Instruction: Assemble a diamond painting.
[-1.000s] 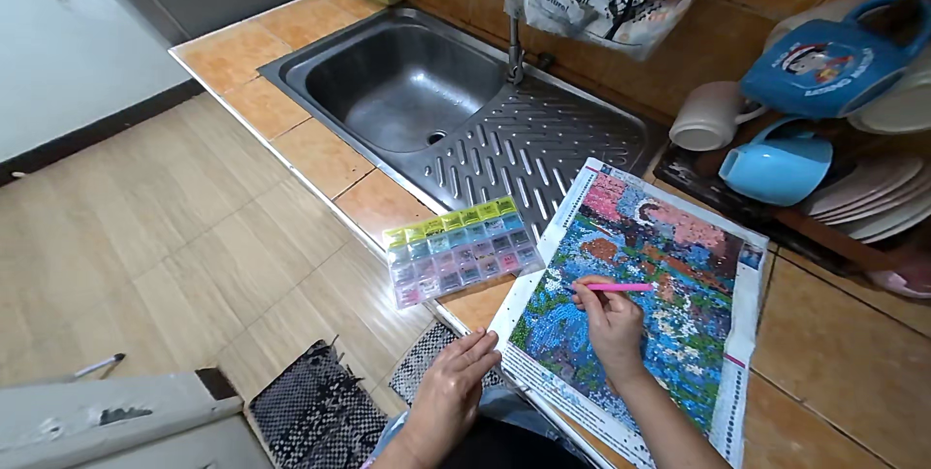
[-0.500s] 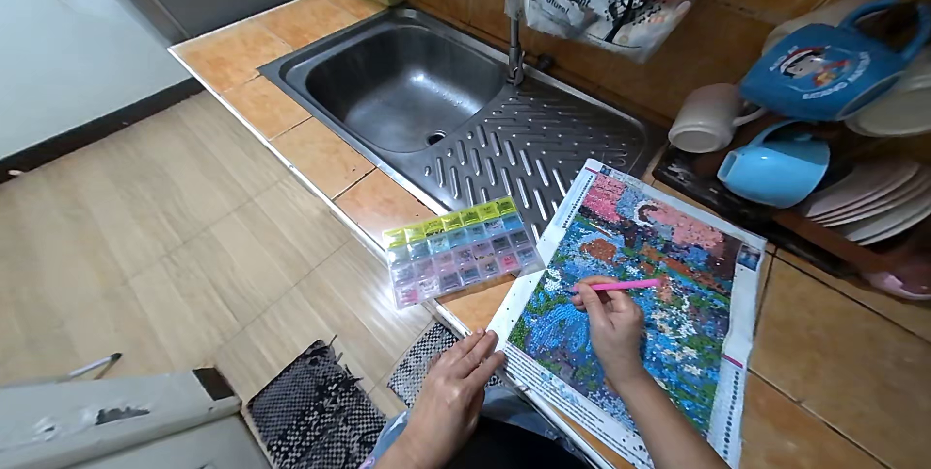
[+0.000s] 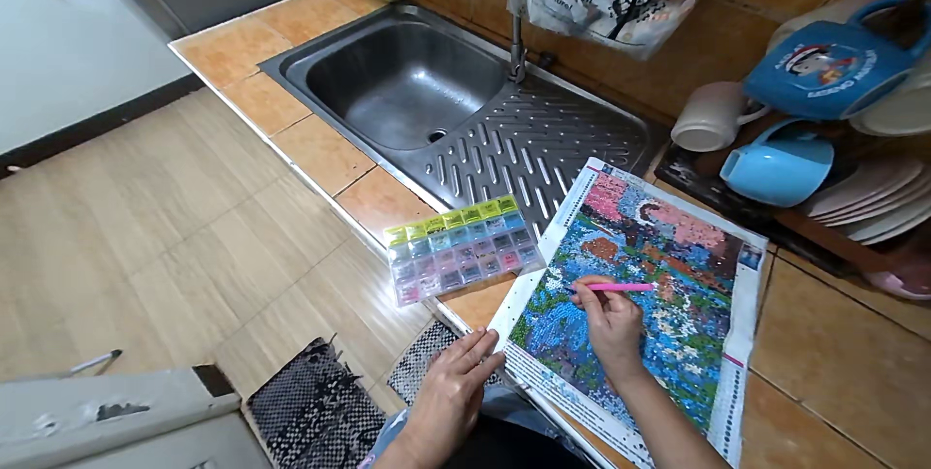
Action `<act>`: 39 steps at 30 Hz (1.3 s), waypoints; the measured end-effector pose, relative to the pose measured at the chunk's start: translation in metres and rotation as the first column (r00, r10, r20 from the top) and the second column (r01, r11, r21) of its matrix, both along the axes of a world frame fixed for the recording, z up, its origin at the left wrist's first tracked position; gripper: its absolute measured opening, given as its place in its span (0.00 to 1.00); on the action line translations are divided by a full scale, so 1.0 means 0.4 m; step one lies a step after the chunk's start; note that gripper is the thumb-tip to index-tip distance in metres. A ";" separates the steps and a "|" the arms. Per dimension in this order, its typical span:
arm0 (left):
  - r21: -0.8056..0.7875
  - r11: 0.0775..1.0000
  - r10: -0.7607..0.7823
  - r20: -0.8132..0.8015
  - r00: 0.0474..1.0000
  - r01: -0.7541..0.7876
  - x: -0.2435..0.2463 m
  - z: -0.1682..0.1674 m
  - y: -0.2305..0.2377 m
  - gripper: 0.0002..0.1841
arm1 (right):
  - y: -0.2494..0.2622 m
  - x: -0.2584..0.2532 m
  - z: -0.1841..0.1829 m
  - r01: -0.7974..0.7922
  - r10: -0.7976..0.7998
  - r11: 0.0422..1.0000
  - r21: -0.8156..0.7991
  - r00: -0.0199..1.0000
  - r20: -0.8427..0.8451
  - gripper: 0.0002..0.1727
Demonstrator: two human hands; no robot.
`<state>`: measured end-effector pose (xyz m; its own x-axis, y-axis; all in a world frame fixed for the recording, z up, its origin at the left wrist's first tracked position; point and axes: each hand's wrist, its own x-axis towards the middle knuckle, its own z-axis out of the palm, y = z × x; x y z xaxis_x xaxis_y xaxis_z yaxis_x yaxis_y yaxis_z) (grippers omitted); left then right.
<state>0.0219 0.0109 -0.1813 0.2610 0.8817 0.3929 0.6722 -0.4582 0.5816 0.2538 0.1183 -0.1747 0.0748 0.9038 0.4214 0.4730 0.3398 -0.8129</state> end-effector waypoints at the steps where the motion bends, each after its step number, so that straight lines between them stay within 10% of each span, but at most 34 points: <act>1: 0.000 1.000 0.000 0.004 1.000 0.000 0.000 0.000 0.000 0.21 | 0.001 0.000 0.000 -0.003 0.003 1.000 0.006 1.000 0.003 0.11; 23: 0.002 1.000 -0.009 0.026 1.000 0.009 -0.001 0.000 0.007 0.20 | 0.004 -0.008 0.042 -0.019 0.030 0.998 -0.066 0.983 0.181 0.10; 31: 0.007 1.000 -0.009 0.028 1.000 0.008 -0.001 0.001 0.005 0.21 | -0.003 -0.004 0.028 -0.006 -0.008 0.993 -0.122 0.994 -0.107 0.10; 39: 0.019 1.000 -0.006 0.029 1.000 0.006 -0.001 0.000 0.008 0.21 | -0.001 -0.007 0.025 0.013 -0.017 0.996 -0.086 0.998 -0.052 0.11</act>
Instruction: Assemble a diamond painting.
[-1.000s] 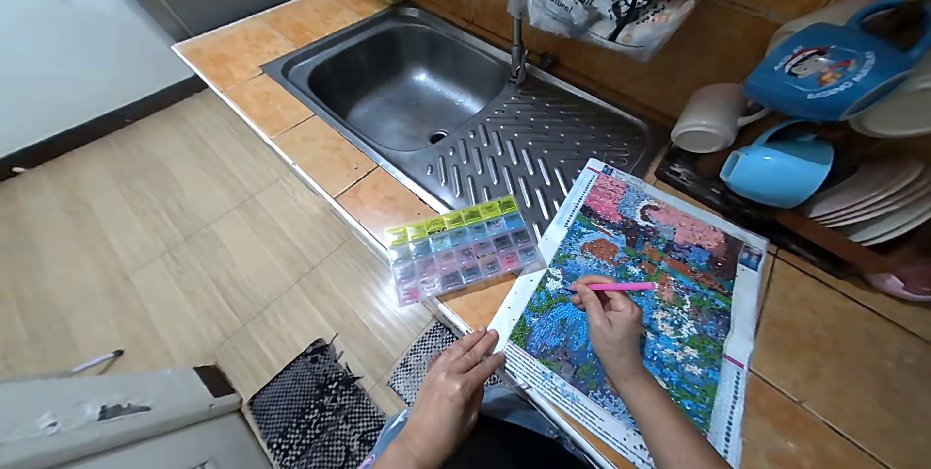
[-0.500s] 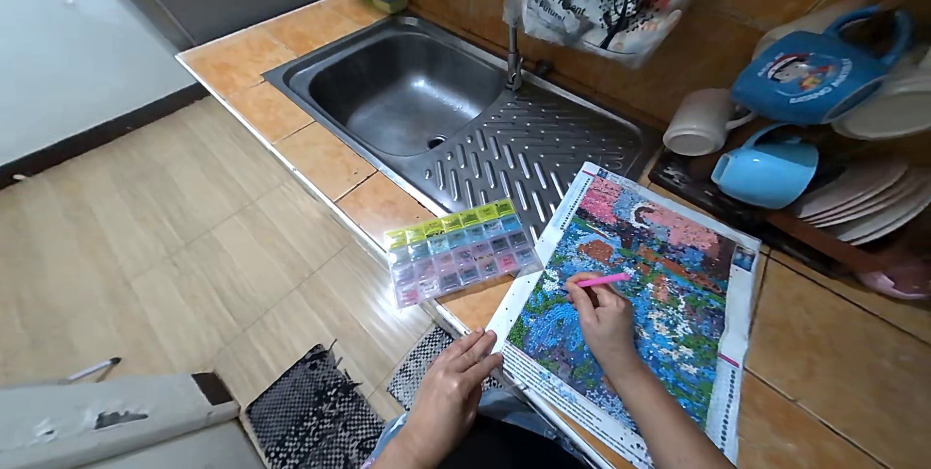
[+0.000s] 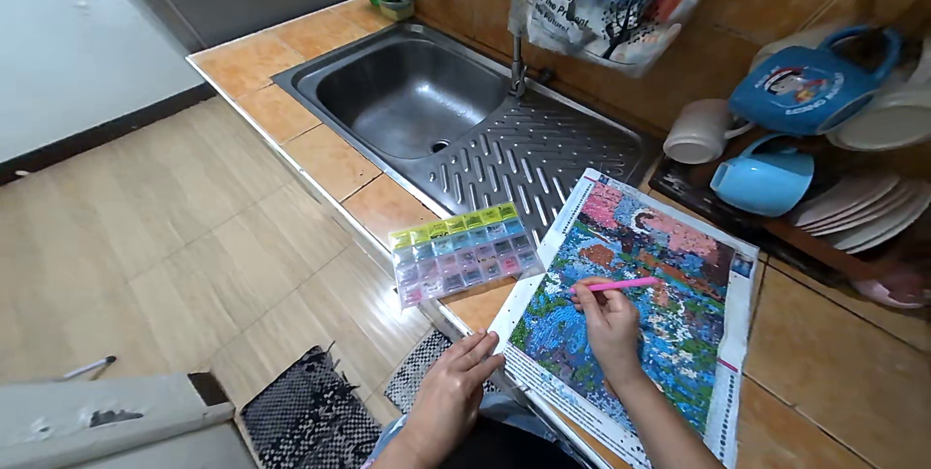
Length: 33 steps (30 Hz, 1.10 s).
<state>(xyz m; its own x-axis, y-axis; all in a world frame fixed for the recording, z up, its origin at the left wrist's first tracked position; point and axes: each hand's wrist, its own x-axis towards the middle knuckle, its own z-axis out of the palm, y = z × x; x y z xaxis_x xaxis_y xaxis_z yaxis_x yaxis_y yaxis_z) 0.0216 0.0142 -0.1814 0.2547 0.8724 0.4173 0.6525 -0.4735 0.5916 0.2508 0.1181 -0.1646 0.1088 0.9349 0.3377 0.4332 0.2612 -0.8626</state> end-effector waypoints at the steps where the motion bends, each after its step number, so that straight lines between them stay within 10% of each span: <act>1: 0.001 1.000 -0.002 0.000 1.000 0.002 -0.001 -0.001 0.000 0.20 | 0.001 -0.001 -0.001 0.000 0.000 1.000 0.003 1.000 0.008 0.11; 13: -0.007 0.999 -0.032 -0.001 0.999 0.032 -0.006 -0.013 -0.010 0.19 | -0.041 -0.019 0.085 0.010 -0.073 0.988 -0.157 0.912 -0.403 0.07; 18: 0.043 0.998 -0.041 0.006 0.999 0.040 -0.013 0.000 -0.016 0.18 | -0.042 -0.024 0.169 -0.009 -0.408 0.871 -0.492 0.545 -0.733 0.20; 23: 0.071 0.994 -0.087 -0.013 0.996 0.088 -0.011 0.020 -0.018 0.16 | -0.056 0.000 0.192 -0.199 -0.467 0.859 -0.471 0.072 -0.882 0.27; 33: -0.179 0.930 -0.255 0.309 0.916 0.320 0.067 0.169 -0.020 0.14 | -0.076 0.018 0.209 -0.302 -0.297 0.919 -0.253 -0.111 -0.948 0.32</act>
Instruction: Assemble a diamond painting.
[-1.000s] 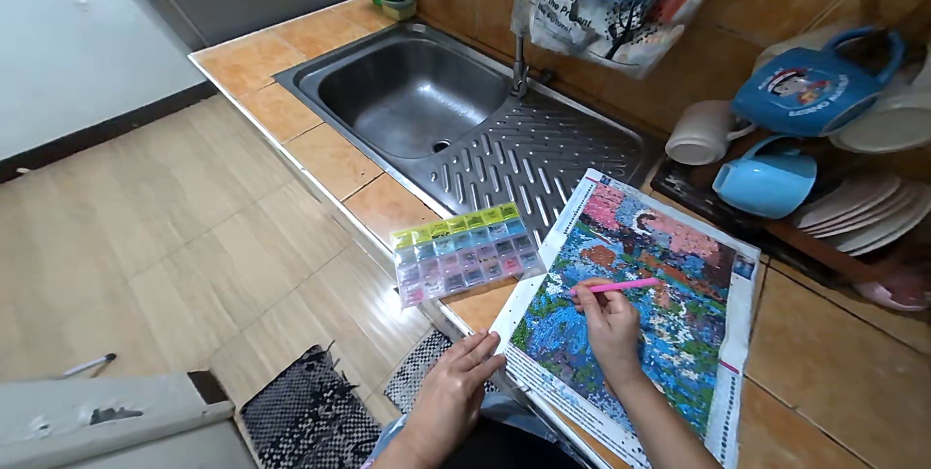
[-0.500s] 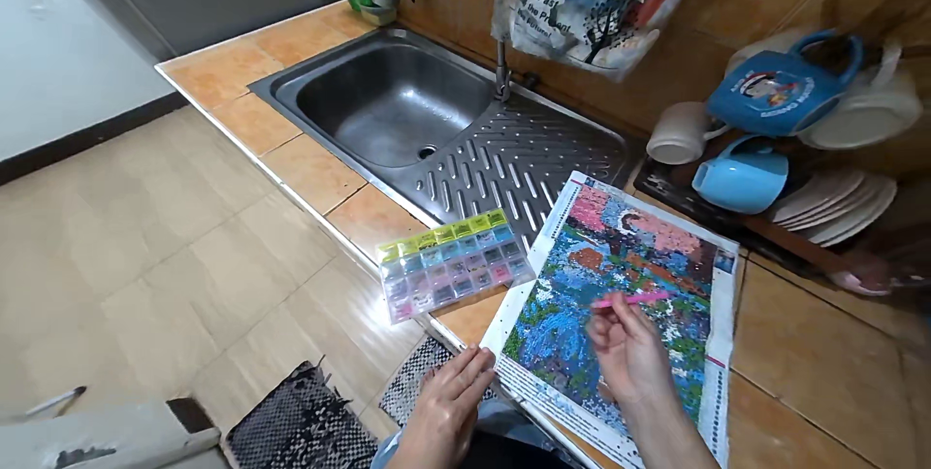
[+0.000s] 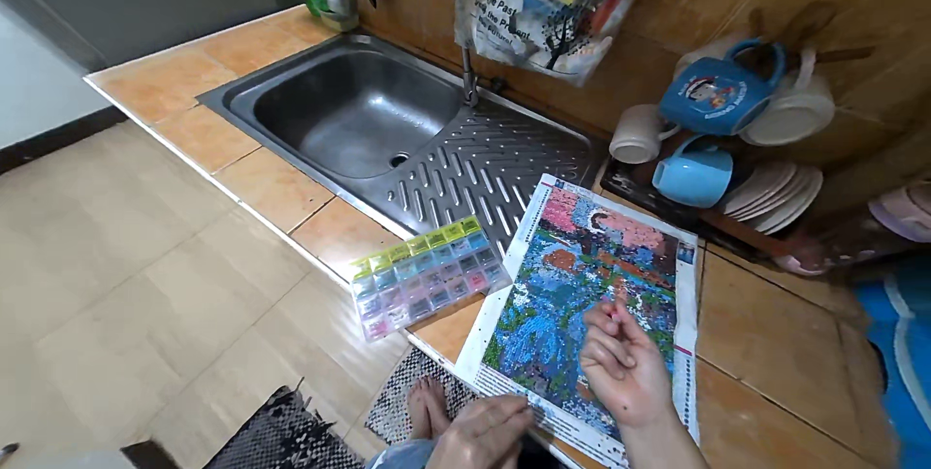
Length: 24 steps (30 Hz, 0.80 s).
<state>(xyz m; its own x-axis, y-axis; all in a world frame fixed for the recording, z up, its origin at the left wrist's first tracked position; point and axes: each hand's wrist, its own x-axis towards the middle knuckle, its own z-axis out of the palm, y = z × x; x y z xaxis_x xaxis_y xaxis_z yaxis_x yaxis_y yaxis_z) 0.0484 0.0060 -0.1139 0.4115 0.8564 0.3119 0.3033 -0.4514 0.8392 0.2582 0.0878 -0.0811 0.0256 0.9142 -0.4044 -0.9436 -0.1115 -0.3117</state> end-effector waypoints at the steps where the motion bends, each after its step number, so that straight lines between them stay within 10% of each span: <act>1: 0.034 0.999 0.019 0.022 1.000 -0.019 0.013 0.006 0.007 0.13 | 0.000 -0.006 0.001 0.005 -0.005 1.000 0.001 1.000 -0.005 0.31; 6: 0.293 0.952 0.053 0.120 0.991 -0.086 0.081 0.025 0.057 0.07 | -0.001 -0.040 -0.001 0.032 -0.032 0.999 -0.031 0.999 0.007 0.32; 24: 0.461 0.886 -0.032 -0.037 0.999 0.046 0.155 0.023 0.086 0.08 | -0.022 -0.053 -0.038 -0.066 0.071 0.991 -0.117 0.997 0.035 0.33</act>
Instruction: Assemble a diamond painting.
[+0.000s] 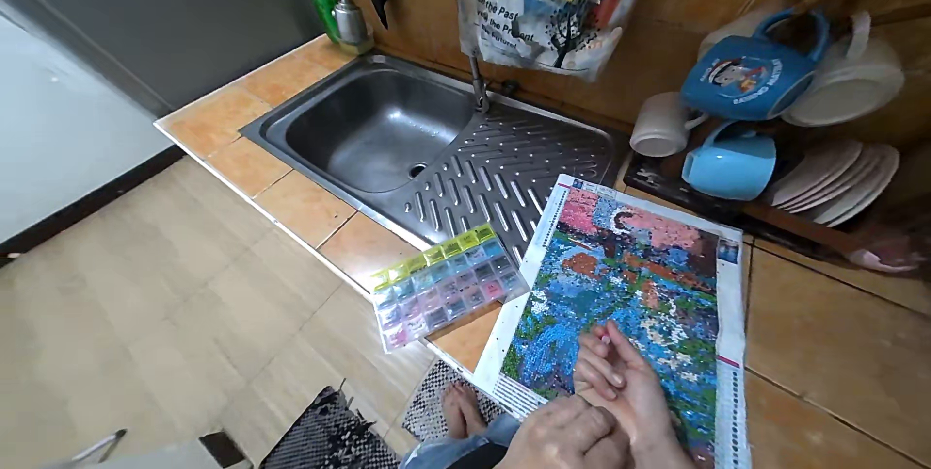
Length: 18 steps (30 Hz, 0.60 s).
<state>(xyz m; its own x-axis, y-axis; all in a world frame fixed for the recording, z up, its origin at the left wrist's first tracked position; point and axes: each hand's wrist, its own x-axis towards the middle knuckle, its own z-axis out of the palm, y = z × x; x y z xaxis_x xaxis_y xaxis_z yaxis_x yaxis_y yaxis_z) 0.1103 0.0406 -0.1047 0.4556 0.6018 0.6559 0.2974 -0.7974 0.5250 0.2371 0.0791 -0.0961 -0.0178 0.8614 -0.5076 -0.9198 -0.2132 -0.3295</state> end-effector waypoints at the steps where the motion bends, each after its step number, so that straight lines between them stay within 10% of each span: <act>1: -0.027 1.000 -0.010 0.005 1.000 0.010 0.001 0.000 0.000 0.07 | -0.001 0.001 0.000 -0.008 0.008 1.000 0.002 1.000 0.011 0.33; 14: -0.405 0.901 -0.163 0.022 0.986 0.158 -0.020 0.024 0.005 0.06 | -0.011 -0.007 0.028 -0.104 0.100 0.990 0.093 0.994 0.052 0.32; 18: -0.246 0.965 0.058 -0.116 0.992 -0.085 -0.051 -0.011 0.021 0.06 | -0.006 -0.026 0.053 -0.050 0.043 0.996 0.080 0.995 0.088 0.32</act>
<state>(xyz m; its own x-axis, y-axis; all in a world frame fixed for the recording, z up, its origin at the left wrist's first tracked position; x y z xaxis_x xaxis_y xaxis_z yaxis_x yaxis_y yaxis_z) 0.0899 0.0488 -0.1091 0.4646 0.7739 0.4303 0.4138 -0.6194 0.6672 0.2265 0.0768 -0.0749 -0.0177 0.8995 -0.4365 -0.8769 -0.2237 -0.4255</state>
